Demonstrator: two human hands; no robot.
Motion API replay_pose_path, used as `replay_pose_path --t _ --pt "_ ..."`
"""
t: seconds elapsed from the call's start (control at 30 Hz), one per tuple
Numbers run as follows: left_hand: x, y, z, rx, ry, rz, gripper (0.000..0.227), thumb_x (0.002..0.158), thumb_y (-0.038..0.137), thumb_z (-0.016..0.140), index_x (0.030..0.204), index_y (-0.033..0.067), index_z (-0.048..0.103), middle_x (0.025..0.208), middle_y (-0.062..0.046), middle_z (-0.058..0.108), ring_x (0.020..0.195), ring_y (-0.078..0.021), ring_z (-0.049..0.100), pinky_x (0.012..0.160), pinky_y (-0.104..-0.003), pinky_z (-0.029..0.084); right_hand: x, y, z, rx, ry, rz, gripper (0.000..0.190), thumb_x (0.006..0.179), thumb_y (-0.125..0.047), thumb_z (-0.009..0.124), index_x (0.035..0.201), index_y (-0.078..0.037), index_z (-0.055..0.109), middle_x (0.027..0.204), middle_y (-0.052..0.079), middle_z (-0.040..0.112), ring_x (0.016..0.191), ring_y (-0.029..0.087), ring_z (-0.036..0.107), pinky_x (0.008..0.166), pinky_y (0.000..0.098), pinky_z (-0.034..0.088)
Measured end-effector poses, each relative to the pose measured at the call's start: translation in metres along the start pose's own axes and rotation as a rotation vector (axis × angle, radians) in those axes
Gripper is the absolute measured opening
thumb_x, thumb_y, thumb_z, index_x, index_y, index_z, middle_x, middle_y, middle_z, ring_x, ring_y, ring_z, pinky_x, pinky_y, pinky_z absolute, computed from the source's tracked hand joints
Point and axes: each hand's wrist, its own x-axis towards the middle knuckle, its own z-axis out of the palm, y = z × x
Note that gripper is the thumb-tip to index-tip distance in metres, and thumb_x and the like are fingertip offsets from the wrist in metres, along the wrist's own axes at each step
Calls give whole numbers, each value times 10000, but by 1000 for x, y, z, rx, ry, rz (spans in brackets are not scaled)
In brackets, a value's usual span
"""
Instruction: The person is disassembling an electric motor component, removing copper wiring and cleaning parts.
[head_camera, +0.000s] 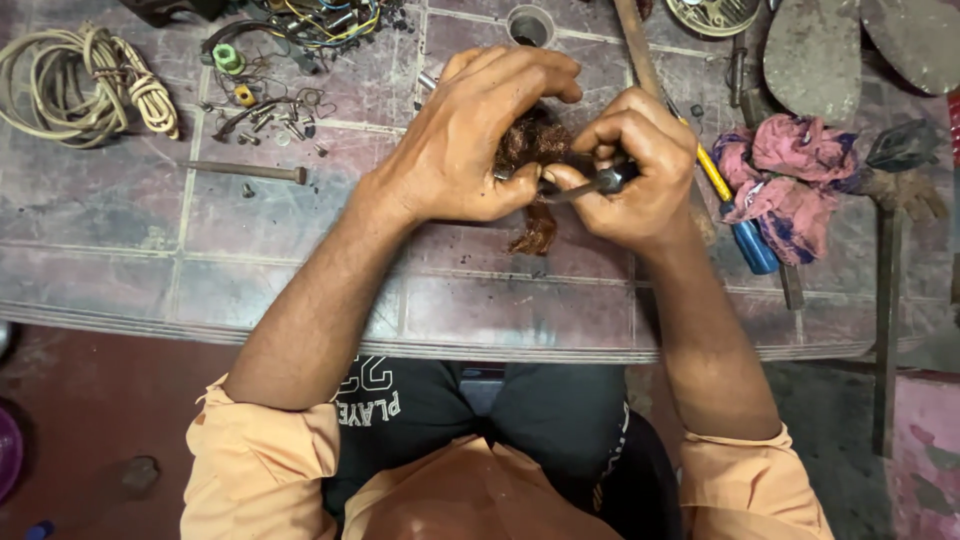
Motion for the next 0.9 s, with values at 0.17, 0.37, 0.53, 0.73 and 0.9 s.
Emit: replay_pose_path --t 0.17,0.37,0.53,0.73,0.9 --pt "-1 1 1 5 0 -3 568 841 321 812 1293 60 590 1427 -118 598 1343 -324 573 1130 -469 416 1 -2 -1 -8 -44 -7 301 908 -183 918 1038 7 725 893 78 625 716 148 590 617 268 476" --pt "0 2 3 34 7 12 569 849 338 844 1288 64 608 1428 -130 584 1321 -334 563 1113 -484 412 0 -1 0 6 -43 -73 195 925 -111 872 1024 3 750 864 95 643 728 178 631 615 286 478" --pt "-1 0 2 33 -20 6 539 746 239 824 1237 104 649 1415 -107 596 1270 -320 578 1075 -465 438 -8 11 7 78 -62 -59 142 934 -61 847 927 8 723 841 101 650 698 173 640 600 294 477" --pt "4 5 1 66 -48 -41 605 689 191 807 1263 94 641 1390 -97 607 1185 -323 579 985 -457 442 -17 32 19 249 118 97 209 889 -19 873 839 -5 671 836 72 653 758 165 607 632 293 473" --pt "2 4 1 63 -29 -35 686 689 186 807 1334 80 597 1396 -98 602 1210 -325 577 989 -452 441 -20 31 21 438 29 223 111 984 5 793 942 20 692 867 72 647 752 131 578 673 284 447"
